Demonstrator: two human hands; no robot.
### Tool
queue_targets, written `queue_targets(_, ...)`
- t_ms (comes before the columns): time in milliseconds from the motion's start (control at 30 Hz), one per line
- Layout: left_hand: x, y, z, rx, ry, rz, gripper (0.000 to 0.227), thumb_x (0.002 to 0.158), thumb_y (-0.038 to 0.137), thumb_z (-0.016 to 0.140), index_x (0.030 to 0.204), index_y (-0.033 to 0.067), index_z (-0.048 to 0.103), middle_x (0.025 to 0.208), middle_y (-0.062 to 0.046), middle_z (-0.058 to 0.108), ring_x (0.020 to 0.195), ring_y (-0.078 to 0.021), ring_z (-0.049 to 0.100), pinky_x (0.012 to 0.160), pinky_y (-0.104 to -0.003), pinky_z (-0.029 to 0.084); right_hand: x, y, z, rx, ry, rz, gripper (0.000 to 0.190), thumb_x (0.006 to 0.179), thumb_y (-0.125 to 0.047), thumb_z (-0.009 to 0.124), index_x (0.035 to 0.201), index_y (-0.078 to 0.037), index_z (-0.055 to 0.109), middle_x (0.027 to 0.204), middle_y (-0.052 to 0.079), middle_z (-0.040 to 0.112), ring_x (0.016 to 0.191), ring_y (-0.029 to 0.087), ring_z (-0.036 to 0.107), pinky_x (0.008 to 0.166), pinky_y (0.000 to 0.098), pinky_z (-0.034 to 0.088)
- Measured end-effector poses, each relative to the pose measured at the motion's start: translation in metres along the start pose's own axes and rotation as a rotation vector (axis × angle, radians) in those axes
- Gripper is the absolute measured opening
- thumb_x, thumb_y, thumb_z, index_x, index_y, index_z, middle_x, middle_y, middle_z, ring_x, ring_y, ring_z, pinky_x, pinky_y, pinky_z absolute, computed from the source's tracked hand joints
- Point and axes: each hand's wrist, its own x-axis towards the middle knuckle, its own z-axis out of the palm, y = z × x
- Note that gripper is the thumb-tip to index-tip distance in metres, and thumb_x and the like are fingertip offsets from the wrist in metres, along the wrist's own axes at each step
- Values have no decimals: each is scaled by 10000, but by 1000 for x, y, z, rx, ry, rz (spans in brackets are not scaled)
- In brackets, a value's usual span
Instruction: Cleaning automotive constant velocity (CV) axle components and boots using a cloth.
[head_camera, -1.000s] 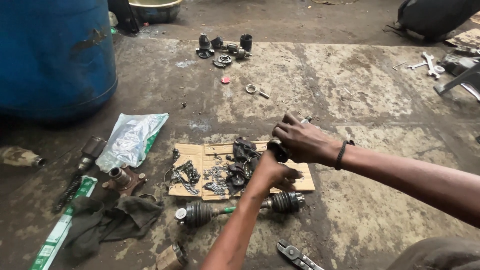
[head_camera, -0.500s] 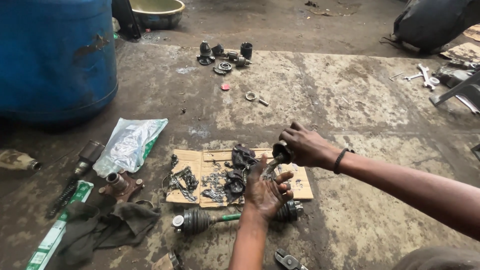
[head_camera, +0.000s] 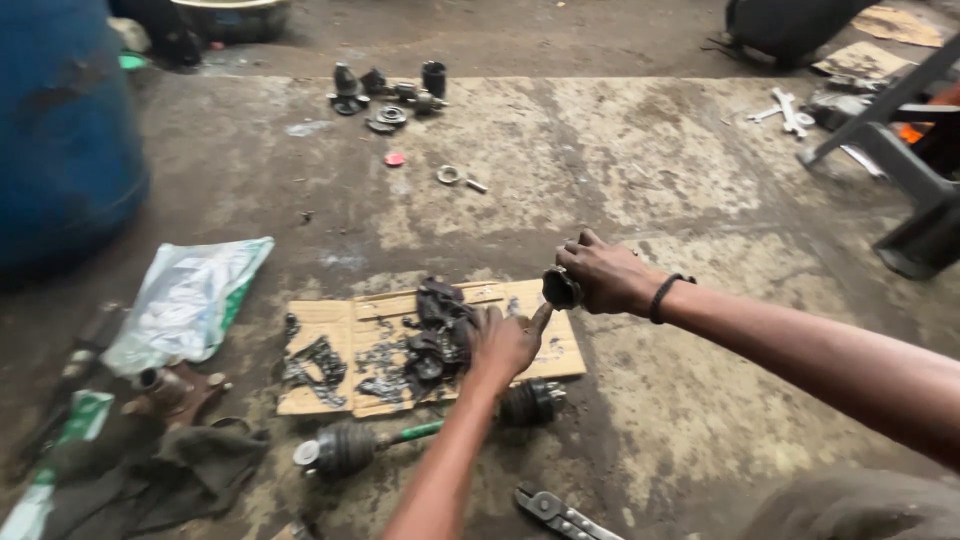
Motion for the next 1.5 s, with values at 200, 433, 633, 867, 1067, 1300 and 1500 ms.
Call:
queue_targets(200, 101, -29, 91, 294, -19, 244, 863, 935, 749, 171, 1599, 207, 277, 1662, -293, 67, 1556, -422, -89, 1199, -657, -110, -18, 89, 47, -95, 10, 212, 310, 712, -140, 759, 991, -92, 633, 951, 108, 709, 1035, 397, 603, 758, 485, 593)
queue_targets(433, 79, 24, 68, 765, -189, 6, 1055, 848, 912, 64, 1619, 194, 9, 1672, -289, -75, 1512, -466, -221, 1103, -641, -217, -32, 132, 52, -8, -248, 548, 430, 649, -177, 844, 1044, -80, 706, 908, 95, 696, 878, 275, 688, 775, 382, 622)
queue_targets(633, 67, 27, 69, 737, -260, 22, 1190, 791, 973, 123, 1633, 152, -57, 1671, -274, -39, 1510, -454, -213, 1103, -635, -243, -35, 114, 47, 152, -242, 582, 452, 561, -226, 871, 952, -60, 718, 905, 157, 737, 882, 313, 706, 760, 426, 590)
queue_targets(867, 90, 18, 74, 446, -215, 87, 1102, 855, 919, 237, 1439, 19, 488, 1639, -273, 181, 1518, -461, 105, 1183, -618, 123, -20, 98, 39, 224, -191, 501, 493, 511, -245, 884, 933, -36, 740, 903, 180, 751, 875, 323, 733, 764, 422, 602)
queue_targets(1067, 176, -33, 143, -1091, -562, -601, 1076, 926, 880, 240, 1250, -68, 630, 773, -155, 596, 504, -177, 452, 444, -332, 357, -19, 96, 23, 420, -179, 430, 532, 505, -192, 903, 984, -42, 728, 897, 176, 769, 829, 294, 741, 728, 417, 594)
queue_targets(1300, 140, -10, 150, -1164, -152, -581, 900, 947, 708, 438, 1373, -85, 451, 974, -141, 545, 582, -286, 710, 468, -393, 619, -14, 113, 54, 412, -177, 206, 617, 517, -159, 926, 1091, -104, 706, 898, 114, 772, 803, 231, 723, 686, 390, 593)
queue_targets(1500, 126, -46, 155, -117, -81, -154, 911, 1024, 812, 360, 1060, 25, 816, 958, -239, 726, 661, -303, 662, 524, -389, 428, -12, 97, 52, 365, -166, 130, 577, 580, -169, 903, 1120, -165, 702, 1081, 90, 758, 1030, 268, 688, 895, 396, 584)
